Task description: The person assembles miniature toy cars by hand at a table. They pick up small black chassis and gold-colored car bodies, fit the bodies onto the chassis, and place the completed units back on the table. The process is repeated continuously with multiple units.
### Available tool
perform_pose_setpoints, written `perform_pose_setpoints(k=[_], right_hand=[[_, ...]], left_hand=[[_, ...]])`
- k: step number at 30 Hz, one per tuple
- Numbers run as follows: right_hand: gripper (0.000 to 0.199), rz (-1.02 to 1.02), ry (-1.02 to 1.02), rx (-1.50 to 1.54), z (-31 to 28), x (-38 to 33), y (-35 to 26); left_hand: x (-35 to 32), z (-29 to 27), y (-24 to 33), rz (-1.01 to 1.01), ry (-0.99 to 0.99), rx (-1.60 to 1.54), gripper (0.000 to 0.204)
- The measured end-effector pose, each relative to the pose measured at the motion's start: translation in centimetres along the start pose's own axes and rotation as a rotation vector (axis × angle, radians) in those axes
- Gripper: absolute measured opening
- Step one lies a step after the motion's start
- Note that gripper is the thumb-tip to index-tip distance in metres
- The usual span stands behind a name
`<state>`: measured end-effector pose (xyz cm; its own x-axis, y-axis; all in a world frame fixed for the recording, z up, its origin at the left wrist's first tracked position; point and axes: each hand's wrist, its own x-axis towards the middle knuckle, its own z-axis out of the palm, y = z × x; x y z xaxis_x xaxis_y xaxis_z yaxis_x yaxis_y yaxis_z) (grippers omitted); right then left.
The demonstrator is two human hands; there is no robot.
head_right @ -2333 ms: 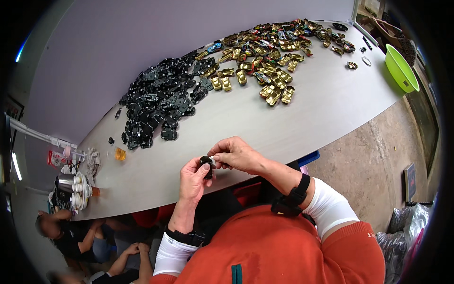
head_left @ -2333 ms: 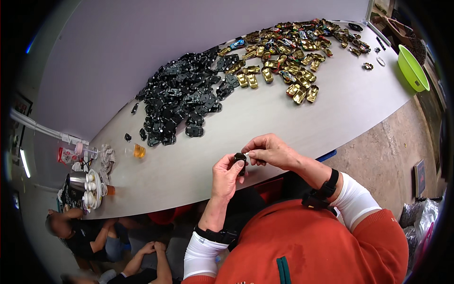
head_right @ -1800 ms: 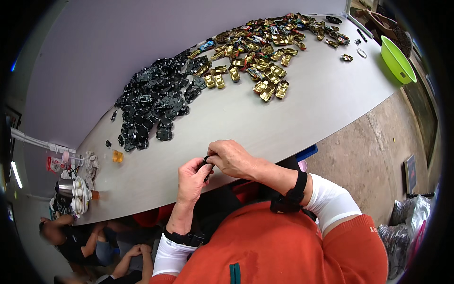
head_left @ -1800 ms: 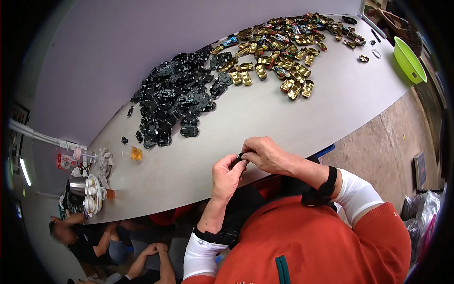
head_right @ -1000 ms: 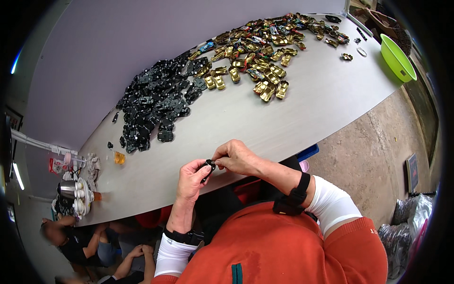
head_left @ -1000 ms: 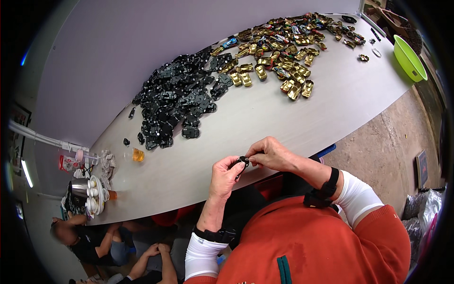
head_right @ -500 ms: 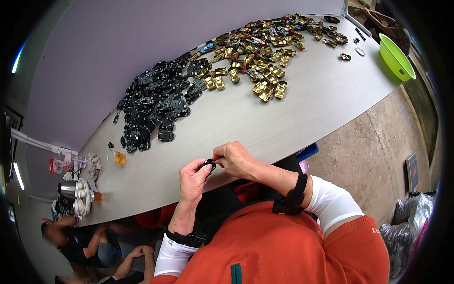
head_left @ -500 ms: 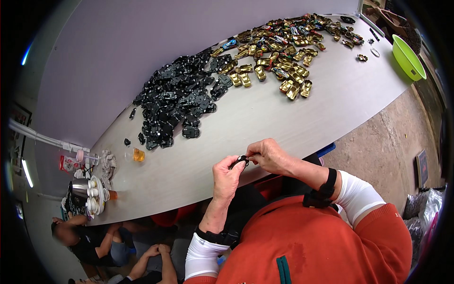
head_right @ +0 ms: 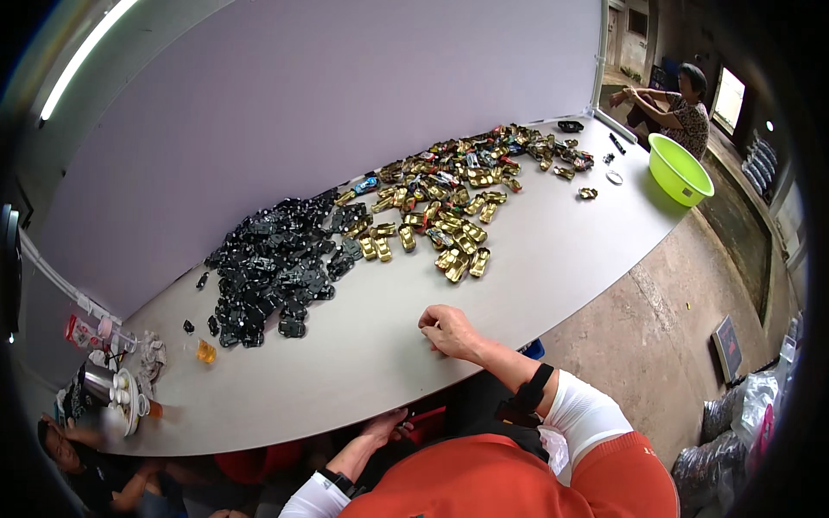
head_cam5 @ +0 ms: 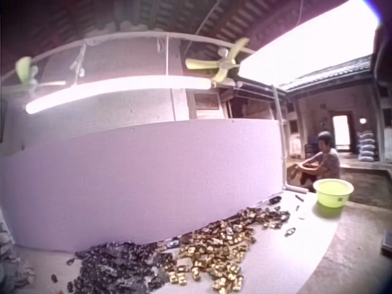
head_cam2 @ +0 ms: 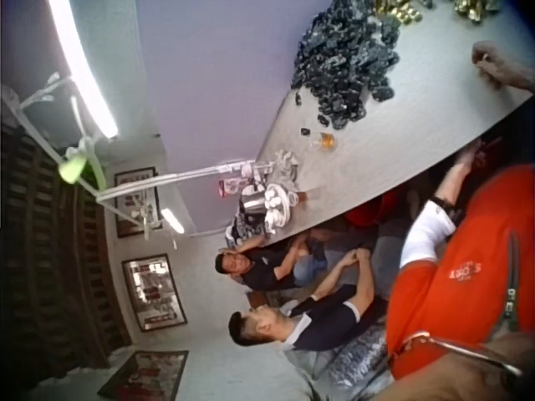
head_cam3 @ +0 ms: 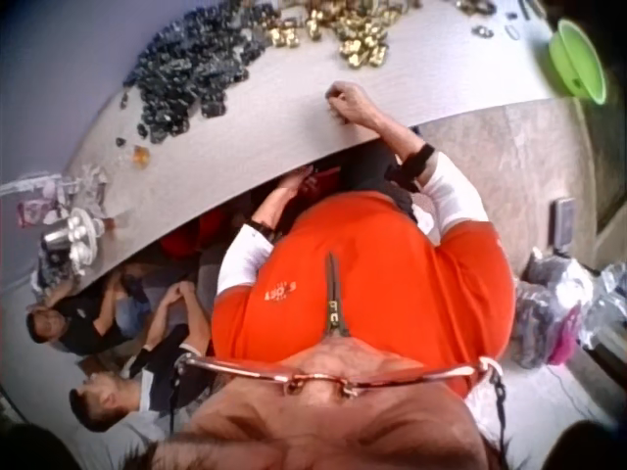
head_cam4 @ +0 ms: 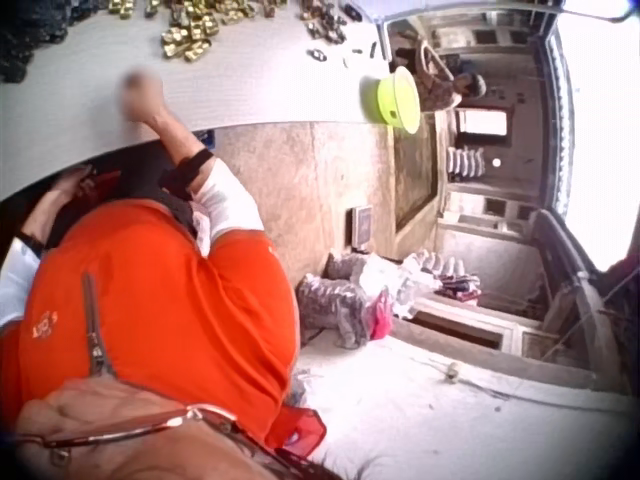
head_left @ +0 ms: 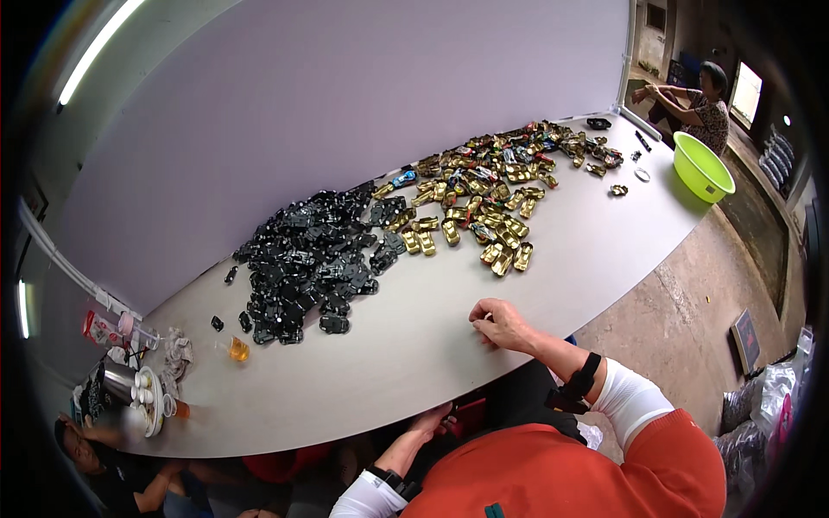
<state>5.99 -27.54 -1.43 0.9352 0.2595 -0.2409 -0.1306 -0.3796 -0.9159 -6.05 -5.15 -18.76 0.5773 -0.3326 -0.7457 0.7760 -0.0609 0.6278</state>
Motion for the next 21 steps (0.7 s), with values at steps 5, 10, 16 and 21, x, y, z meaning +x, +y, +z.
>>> perform_pose_setpoints(k=[5,10,16,21], right_hand=[[0.016,-0.320,0.257,-0.497,-1.5,5.4,-1.6],[0.015,-0.339,0.366,-0.703,1.1,12.4,-3.3],[0.009,-0.426,0.432,-0.655,1.1,14.2,-1.9],[0.005,-0.122,0.108,0.037,1.3,8.8,-3.4]], left_hand=[[-1.2,1.3,1.3,0.162,0.061,0.499,0.060],[-9.1,1.5,2.1,0.252,-0.091,0.430,0.038],[-17.3,0.3,7.5,0.483,0.029,0.250,0.023],[-12.4,-9.4,14.2,0.762,0.845,0.484,0.024]])
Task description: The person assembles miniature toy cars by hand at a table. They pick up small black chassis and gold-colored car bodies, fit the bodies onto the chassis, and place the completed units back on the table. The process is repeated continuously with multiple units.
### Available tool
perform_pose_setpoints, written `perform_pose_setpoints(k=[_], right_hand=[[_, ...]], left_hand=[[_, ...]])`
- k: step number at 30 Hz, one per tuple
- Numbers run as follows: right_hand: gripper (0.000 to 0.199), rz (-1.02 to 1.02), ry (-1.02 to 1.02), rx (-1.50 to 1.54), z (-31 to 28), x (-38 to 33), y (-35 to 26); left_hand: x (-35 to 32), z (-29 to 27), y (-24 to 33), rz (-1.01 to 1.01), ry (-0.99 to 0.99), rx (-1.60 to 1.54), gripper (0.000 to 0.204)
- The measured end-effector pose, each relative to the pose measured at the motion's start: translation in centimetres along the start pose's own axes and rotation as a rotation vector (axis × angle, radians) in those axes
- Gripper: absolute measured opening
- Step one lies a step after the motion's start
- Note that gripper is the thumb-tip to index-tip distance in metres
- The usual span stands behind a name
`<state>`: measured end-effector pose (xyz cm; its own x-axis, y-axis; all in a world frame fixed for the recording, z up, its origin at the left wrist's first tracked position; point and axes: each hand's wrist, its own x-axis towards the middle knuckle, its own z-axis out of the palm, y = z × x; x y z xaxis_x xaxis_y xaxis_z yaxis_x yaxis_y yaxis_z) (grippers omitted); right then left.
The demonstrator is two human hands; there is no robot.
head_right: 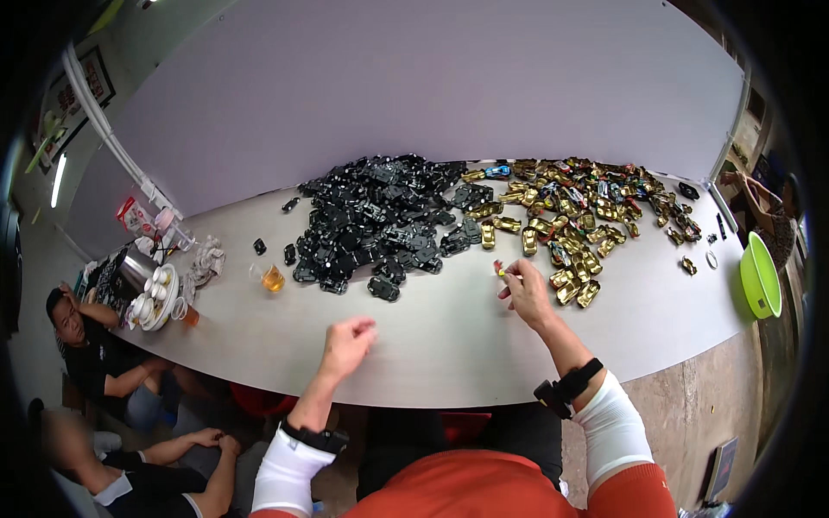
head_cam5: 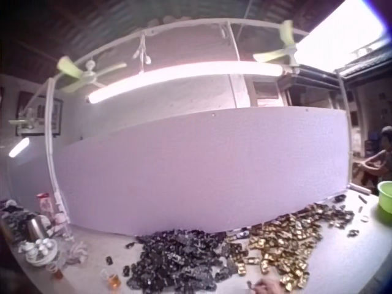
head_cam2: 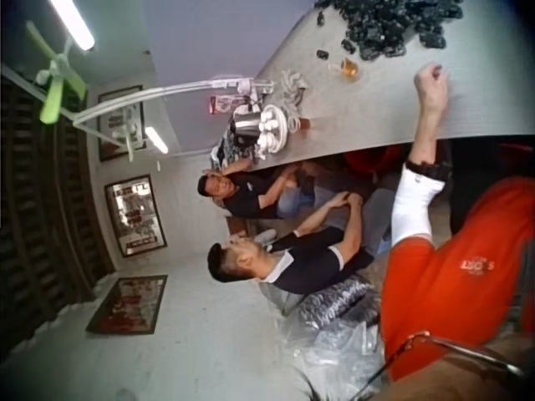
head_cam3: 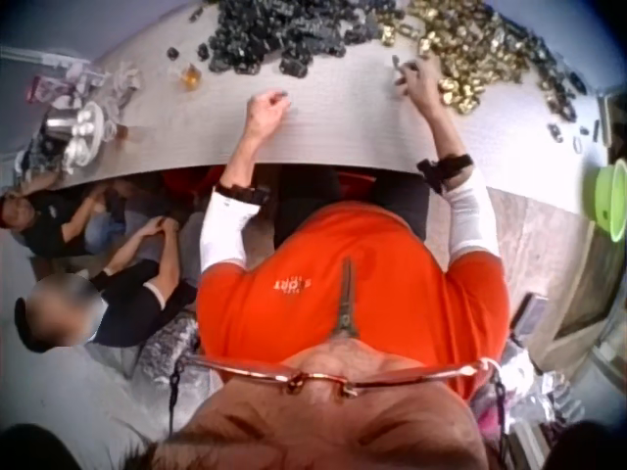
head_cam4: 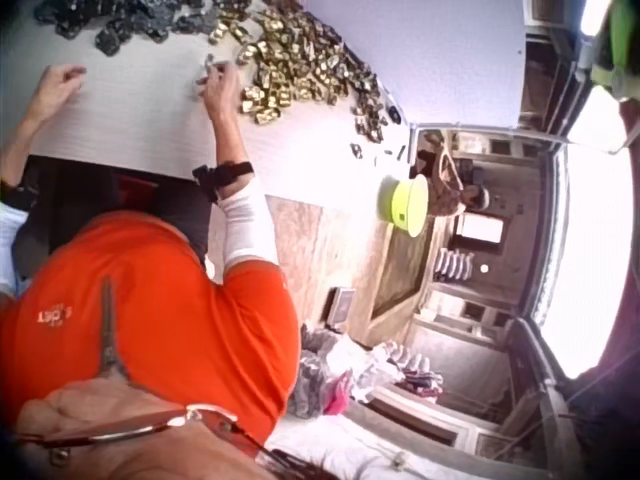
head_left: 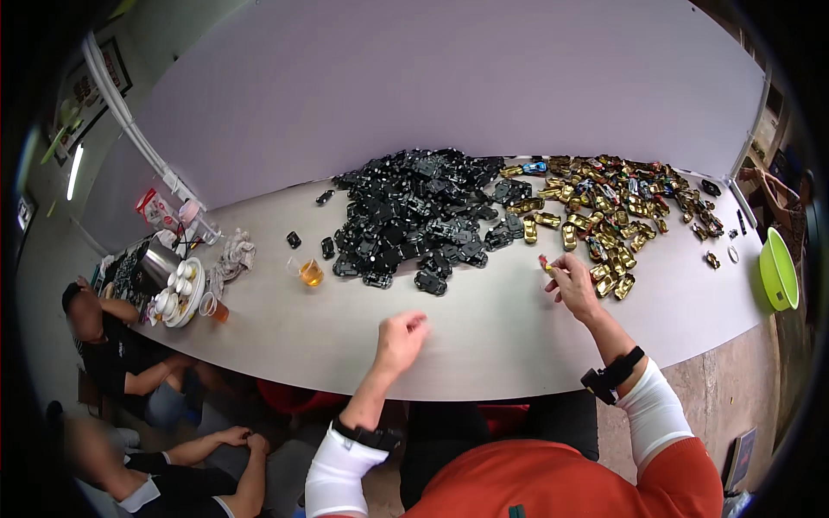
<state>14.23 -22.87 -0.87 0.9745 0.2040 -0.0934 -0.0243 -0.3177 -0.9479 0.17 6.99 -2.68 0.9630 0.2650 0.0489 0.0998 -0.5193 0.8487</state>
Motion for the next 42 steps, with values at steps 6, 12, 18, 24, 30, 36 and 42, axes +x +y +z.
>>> perform_pose_setpoints(k=[6,12,18,24,30,36,42], right_hand=[[0.014,0.463,-0.201,0.658,0.6,-2.6,-0.1],[0.019,0.241,-0.153,0.218,1.7,-1.4,1.4],[0.028,-0.333,0.139,-0.367,1.7,-1.1,4.0],[0.034,0.172,-0.365,0.287,3.4,-5.3,-1.9],[0.023,0.251,-0.486,0.658,3.7,-6.9,-0.5],[0.025,0.311,-0.420,0.922,6.0,-8.5,-1.5],[0.026,0.372,-0.407,1.036,8.5,-9.9,-0.5]], left_hand=[[8.2,1.1,-0.5,-0.046,0.164,0.460,0.049],[7.1,2.6,-1.0,-0.018,0.154,0.252,0.024],[4.1,2.8,0.0,-0.325,-0.126,-0.775,0.011],[0.2,4.5,3.6,-0.296,-0.308,-0.839,0.011],[-2.6,6.0,5.6,0.658,-0.055,-0.016,0.018],[-3.7,6.8,4.2,-0.009,-0.074,-0.982,0.035],[-4.9,8.3,3.8,-0.081,-0.044,-1.291,0.031]])
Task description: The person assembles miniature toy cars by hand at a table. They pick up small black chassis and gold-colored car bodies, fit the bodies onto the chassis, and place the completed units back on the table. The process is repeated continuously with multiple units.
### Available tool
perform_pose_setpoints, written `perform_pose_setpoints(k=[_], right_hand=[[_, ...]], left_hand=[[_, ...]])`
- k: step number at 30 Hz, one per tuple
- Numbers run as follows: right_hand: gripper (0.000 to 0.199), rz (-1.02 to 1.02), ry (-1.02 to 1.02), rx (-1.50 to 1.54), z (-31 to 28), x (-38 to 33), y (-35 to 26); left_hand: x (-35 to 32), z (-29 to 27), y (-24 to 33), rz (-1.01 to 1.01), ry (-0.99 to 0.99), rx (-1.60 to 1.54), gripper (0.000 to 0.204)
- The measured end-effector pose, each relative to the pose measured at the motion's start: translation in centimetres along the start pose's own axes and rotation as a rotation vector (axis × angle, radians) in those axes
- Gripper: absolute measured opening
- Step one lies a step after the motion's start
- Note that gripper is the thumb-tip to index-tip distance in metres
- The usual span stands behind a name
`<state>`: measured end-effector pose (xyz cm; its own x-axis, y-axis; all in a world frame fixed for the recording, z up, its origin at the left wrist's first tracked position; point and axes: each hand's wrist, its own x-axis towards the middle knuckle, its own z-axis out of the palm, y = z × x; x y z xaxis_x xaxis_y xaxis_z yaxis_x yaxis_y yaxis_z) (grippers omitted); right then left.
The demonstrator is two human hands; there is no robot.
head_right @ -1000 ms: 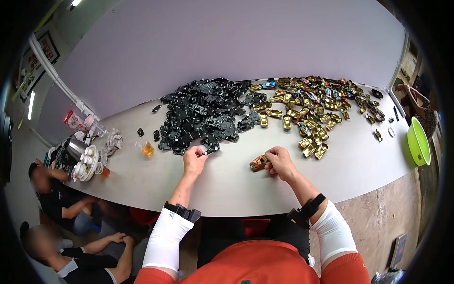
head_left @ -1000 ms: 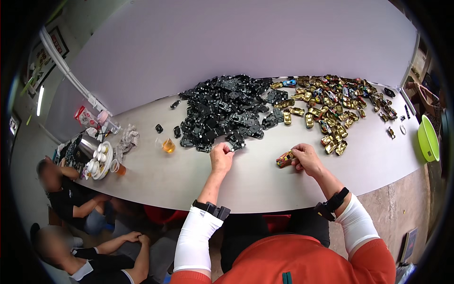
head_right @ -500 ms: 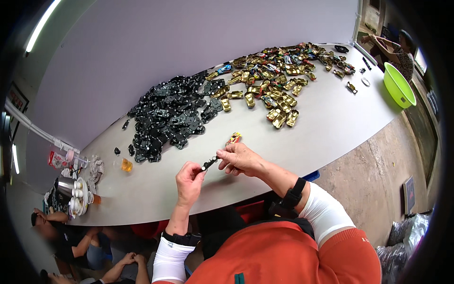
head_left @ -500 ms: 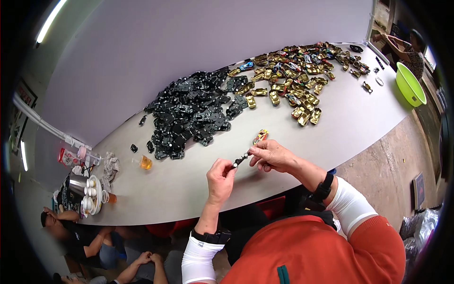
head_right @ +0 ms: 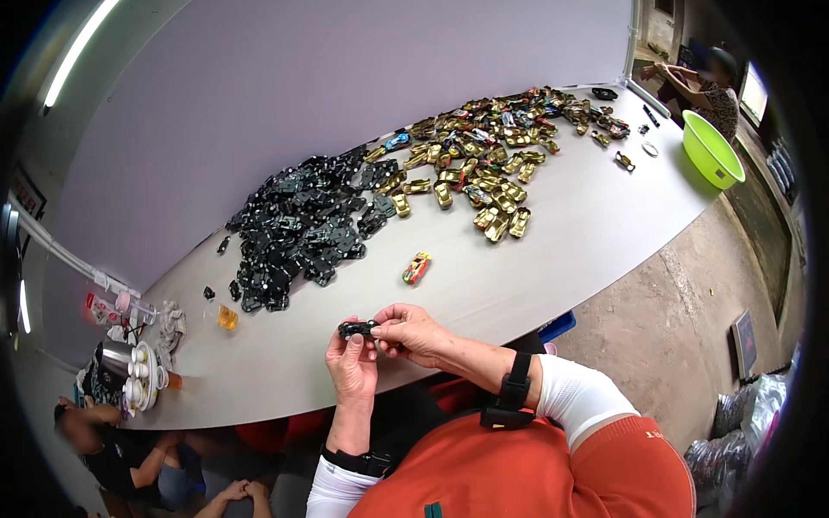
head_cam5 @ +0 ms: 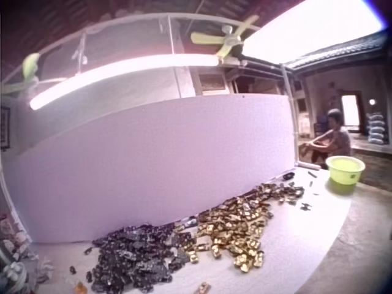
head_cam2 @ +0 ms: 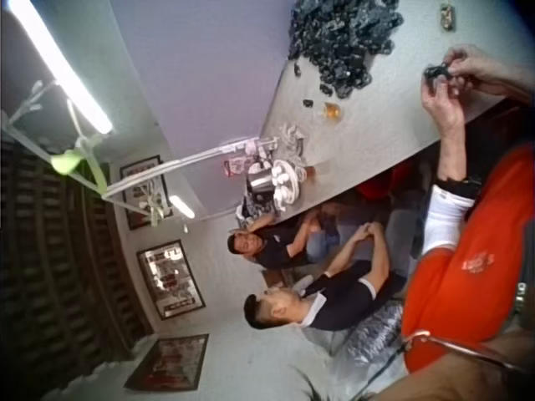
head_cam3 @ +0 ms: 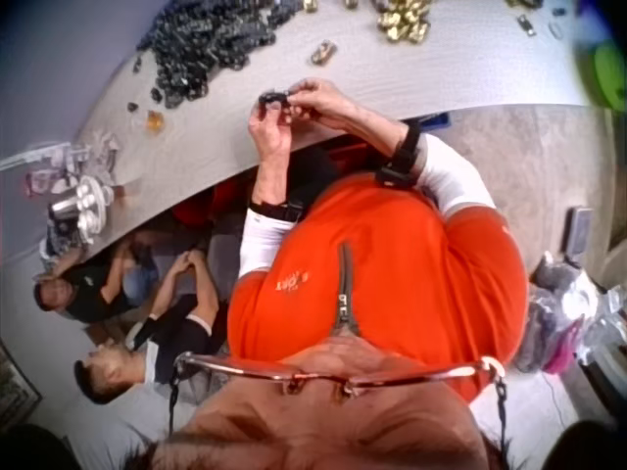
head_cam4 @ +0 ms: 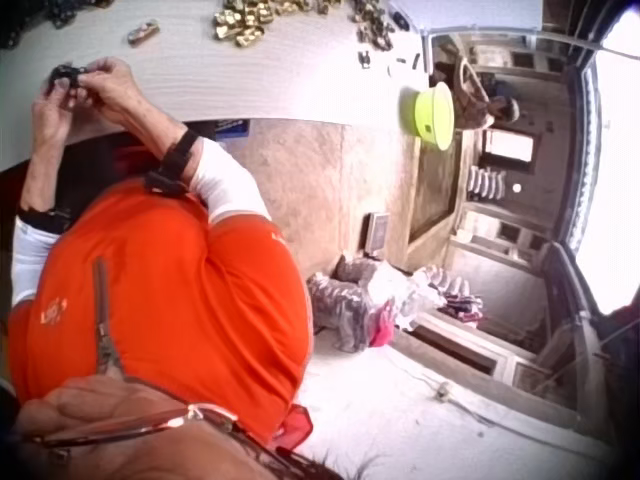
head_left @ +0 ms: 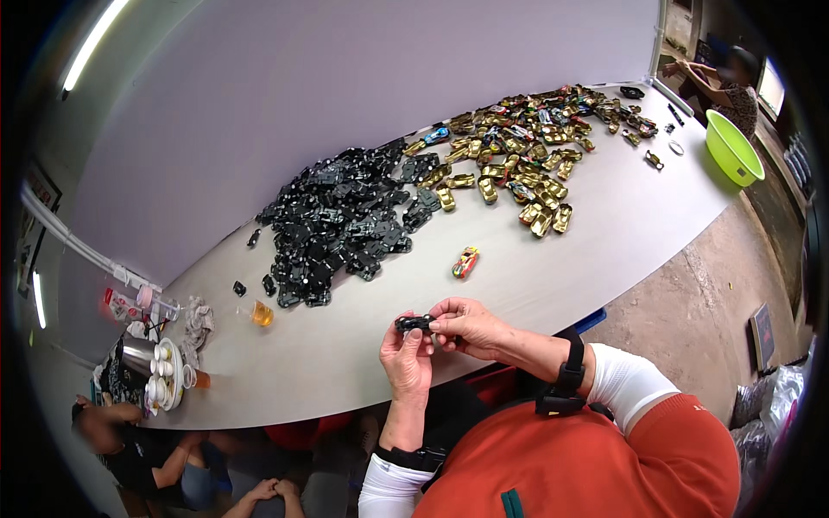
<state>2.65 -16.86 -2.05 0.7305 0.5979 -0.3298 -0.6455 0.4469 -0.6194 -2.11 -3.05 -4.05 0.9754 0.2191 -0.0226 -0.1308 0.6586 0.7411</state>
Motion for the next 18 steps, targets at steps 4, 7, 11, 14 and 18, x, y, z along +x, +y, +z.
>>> perform_pose_setpoints(k=[4,7,11,14,18], right_hand=[[0.015,-0.538,0.062,-1.162,-1.4,-0.4,-2.5],[0.018,-0.734,0.223,-1.344,-5.5,1.4,-6.9],[0.026,-0.673,0.050,-1.857,-5.2,2.9,-10.3],[0.011,-0.492,-0.136,-2.052,-4.5,4.4,-11.1],[0.015,-0.465,-0.070,-2.111,-4.7,4.9,-10.6]], left_hand=[[0.0,-1.2,0.2,-0.068,-0.035,-0.099,0.028],[-0.2,-1.7,0.4,-0.156,-0.109,-0.138,0.038],[-0.8,-1.5,0.3,-0.270,-0.190,-0.215,0.046],[-0.8,-1.2,0.5,-0.318,-0.254,-0.289,0.046],[-1.1,-1.5,1.2,-0.315,-0.310,-0.269,0.045]])
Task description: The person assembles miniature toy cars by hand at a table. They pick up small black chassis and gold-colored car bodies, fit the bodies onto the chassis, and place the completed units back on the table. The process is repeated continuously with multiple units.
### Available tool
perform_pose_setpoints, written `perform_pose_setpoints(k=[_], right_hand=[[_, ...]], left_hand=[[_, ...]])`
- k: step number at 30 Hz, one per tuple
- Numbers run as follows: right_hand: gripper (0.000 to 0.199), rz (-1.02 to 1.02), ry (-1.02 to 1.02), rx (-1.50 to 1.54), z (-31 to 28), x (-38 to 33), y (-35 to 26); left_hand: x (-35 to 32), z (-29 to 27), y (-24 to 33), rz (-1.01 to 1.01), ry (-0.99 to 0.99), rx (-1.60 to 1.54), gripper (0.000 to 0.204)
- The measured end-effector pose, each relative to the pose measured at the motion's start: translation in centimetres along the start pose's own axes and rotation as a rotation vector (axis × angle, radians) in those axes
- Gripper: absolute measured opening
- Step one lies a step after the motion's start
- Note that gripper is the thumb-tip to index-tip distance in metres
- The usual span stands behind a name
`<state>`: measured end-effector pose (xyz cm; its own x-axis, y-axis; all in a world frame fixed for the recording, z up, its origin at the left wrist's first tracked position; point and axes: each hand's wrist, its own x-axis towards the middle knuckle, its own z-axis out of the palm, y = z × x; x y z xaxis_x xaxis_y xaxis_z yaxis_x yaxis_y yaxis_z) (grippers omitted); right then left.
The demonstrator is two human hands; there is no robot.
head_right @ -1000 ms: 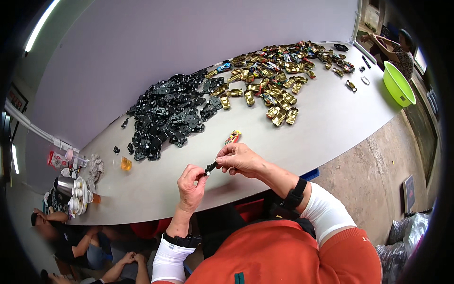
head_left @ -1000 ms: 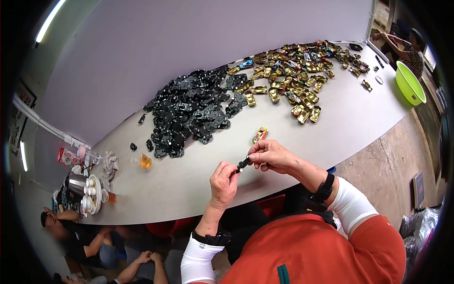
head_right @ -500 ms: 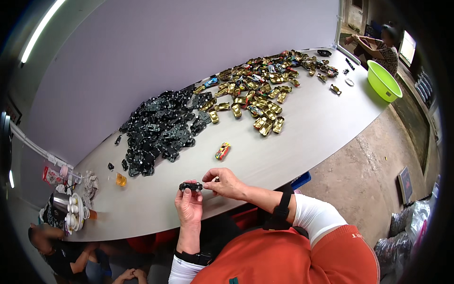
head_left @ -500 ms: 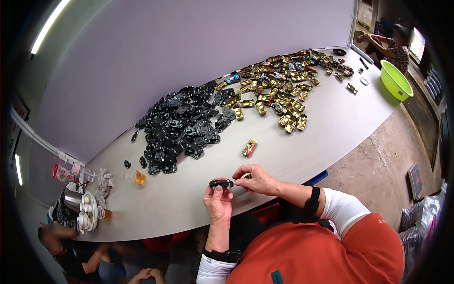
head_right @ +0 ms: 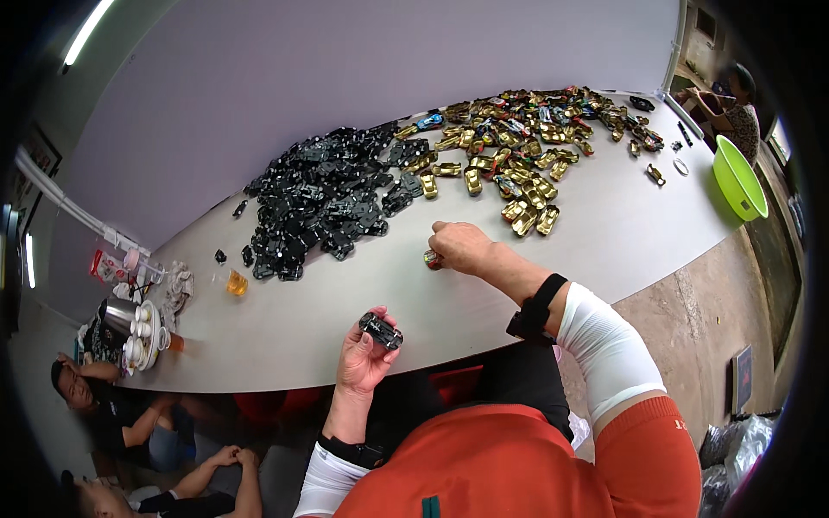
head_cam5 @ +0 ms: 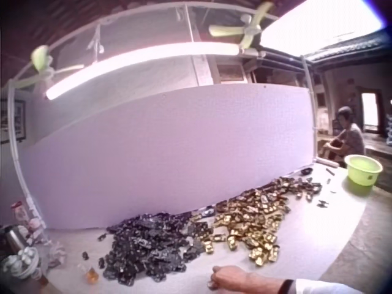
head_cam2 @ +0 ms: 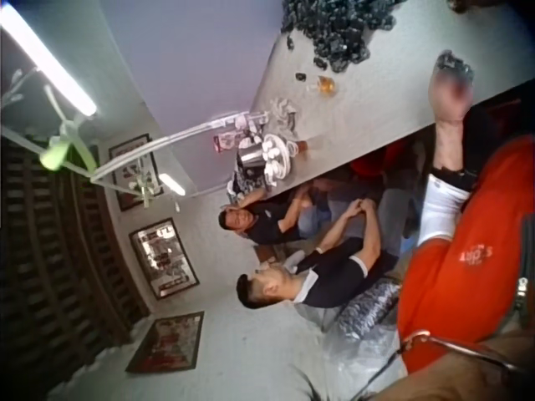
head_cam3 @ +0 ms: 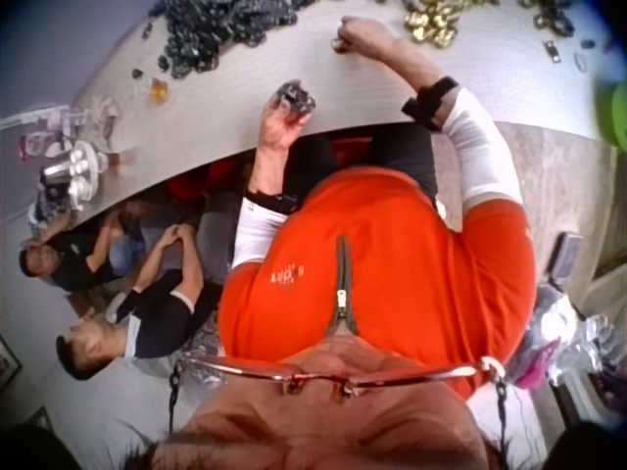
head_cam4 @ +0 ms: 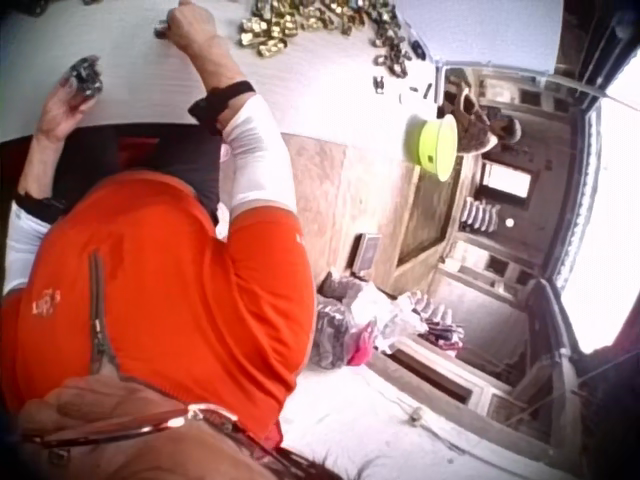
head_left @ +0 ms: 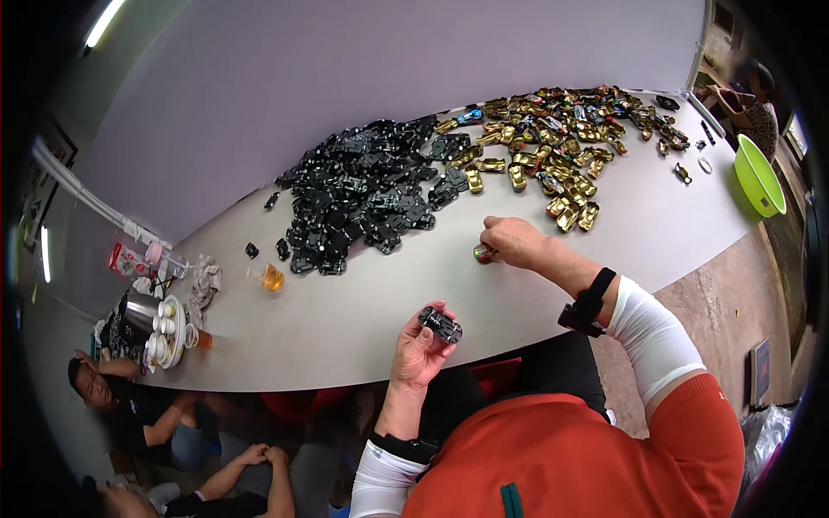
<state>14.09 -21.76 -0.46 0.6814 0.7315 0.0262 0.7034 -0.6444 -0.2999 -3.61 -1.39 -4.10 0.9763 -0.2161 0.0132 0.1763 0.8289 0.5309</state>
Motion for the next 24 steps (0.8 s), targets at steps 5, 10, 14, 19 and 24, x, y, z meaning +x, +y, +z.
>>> perform_pose_setpoints(k=[5,10,14,19,24], right_hand=[[0.019,0.110,0.183,0.581,-0.2,-3.5,-3.0],[0.022,0.145,0.208,1.012,-0.3,-6.5,-7.2],[0.019,0.228,0.155,1.253,-1.0,-7.4,-8.5],[0.018,0.216,0.192,1.245,-1.1,-7.6,-9.4],[0.021,0.230,0.192,1.205,-1.4,-7.7,-9.9]], left_hand=[[0.6,-0.1,0.1,0.034,0.010,0.049,0.044],[1.8,0.4,-0.8,0.110,0.061,0.150,0.042],[2.1,1.6,-0.8,0.151,0.093,0.204,0.041],[2.0,2.1,-0.6,0.174,0.092,0.288,0.041],[1.9,2.6,-0.6,0.191,0.087,0.347,0.041]])
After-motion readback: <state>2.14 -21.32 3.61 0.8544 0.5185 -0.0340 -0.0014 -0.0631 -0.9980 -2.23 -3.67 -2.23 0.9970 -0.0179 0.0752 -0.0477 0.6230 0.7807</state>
